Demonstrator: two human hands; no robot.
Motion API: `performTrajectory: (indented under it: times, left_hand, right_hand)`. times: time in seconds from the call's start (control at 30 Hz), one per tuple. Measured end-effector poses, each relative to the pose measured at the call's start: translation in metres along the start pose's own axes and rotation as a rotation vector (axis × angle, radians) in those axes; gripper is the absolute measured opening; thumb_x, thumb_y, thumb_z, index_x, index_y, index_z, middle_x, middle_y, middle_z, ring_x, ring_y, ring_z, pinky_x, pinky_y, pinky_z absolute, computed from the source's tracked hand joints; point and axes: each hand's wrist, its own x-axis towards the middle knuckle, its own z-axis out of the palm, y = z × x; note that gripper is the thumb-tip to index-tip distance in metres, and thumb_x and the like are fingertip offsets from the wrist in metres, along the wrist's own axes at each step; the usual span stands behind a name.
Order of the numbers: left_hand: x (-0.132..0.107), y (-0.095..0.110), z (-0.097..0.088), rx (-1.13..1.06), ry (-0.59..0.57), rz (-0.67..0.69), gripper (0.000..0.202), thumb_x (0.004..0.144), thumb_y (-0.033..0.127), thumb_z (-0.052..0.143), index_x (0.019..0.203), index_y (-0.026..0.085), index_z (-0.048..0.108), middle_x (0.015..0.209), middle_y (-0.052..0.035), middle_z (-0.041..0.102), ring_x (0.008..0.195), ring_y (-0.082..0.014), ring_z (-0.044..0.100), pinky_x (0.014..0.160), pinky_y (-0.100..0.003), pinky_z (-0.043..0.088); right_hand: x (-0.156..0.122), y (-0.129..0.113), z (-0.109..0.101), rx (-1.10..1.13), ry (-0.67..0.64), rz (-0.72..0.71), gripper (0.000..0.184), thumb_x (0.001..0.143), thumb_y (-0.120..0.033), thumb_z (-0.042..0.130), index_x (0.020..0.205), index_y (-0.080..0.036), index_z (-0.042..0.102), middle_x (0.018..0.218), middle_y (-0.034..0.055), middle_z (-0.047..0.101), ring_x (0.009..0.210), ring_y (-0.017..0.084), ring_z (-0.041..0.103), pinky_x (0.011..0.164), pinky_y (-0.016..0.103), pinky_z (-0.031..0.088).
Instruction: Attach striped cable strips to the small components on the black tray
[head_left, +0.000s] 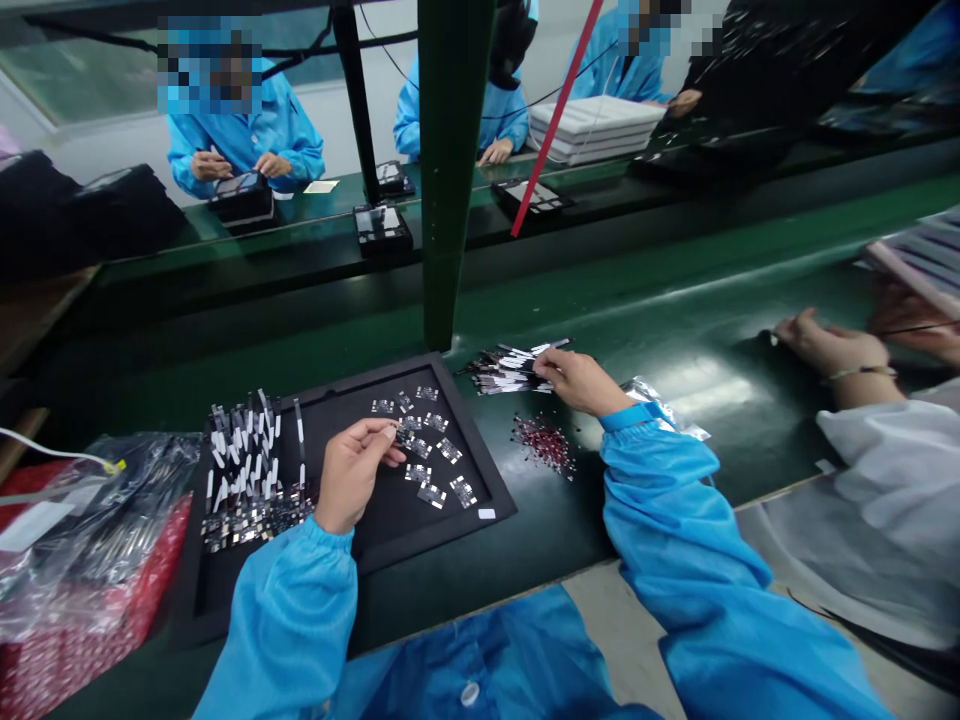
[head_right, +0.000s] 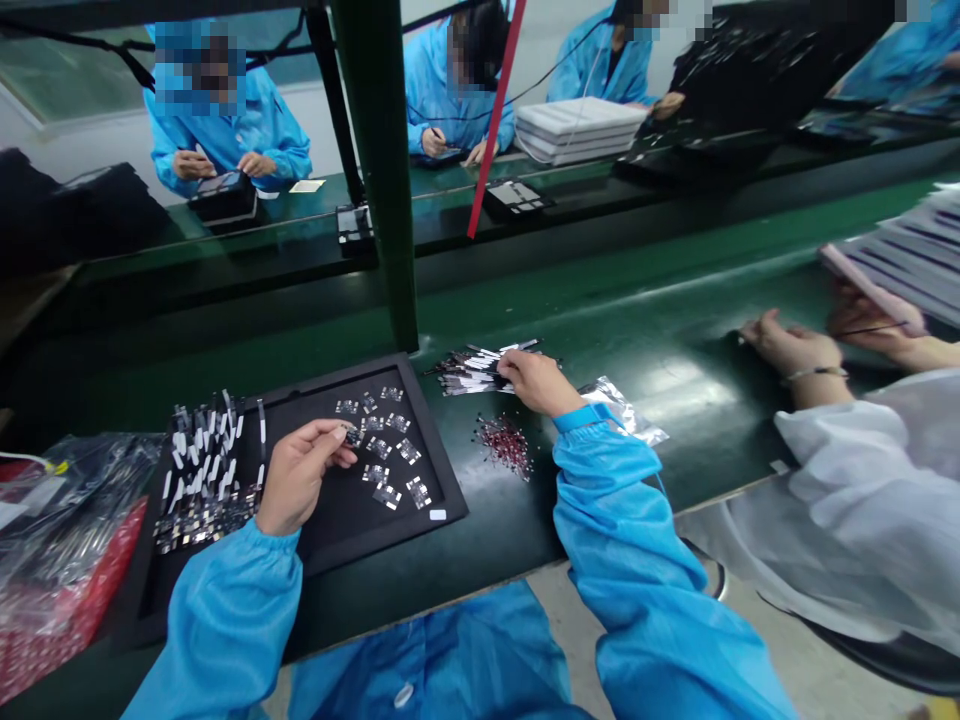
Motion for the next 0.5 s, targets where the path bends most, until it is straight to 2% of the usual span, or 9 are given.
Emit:
performTrajectory:
  times: [0.2, 0.37, 0.5]
  left_hand:
    - [0.002, -0.001, 0.0, -0.012, 0.023, 0.01, 0.029, 0.079, 0.039, 0.076, 0.093, 0.014, 0.072, 0.066, -0.0018, 0.068, 0.06, -0.0143, 0.067, 0.058, -0.024, 0.052]
    - [0.005, 0.0, -0.002, 0.018, 0.017, 0.031, 0.034, 0.075, 0.042, 0.079, 0.094, 0.014, 0.074, 0.071, -0.003, 0.07, 0.062, -0.0155, 0.068, 0.059, -0.025, 0.054]
    - [0.011, 0.002, -0.005, 0.031, 0.061, 0.011, 0.042, 0.067, 0.044, 0.084, 0.096, 0.016, 0.074, 0.083, -0.0035, 0.074, 0.067, -0.0165, 0.069, 0.062, -0.026, 0.059]
  right_hand:
    - [-0.001, 0.002, -0.004, 0.102, 0.006, -0.033, 0.028, 0.091, -0.018, 0.051, 0.11, -0.017, 0.072, 0.113, 0.0119, 0.074, 0.105, 0.026, 0.068, 0.093, 0.036, 0.049]
    - [0.001, -0.008, -0.011, 0.106, 0.054, -0.049, 0.027, 0.094, -0.014, 0.048, 0.105, -0.015, 0.073, 0.111, 0.0127, 0.073, 0.104, 0.023, 0.067, 0.095, 0.034, 0.047]
    - [0.008, -0.02, -0.017, 0.062, 0.101, -0.024, 0.019, 0.093, -0.013, 0.054, 0.095, -0.017, 0.073, 0.103, 0.0105, 0.074, 0.1, 0.022, 0.067, 0.092, 0.032, 0.045]
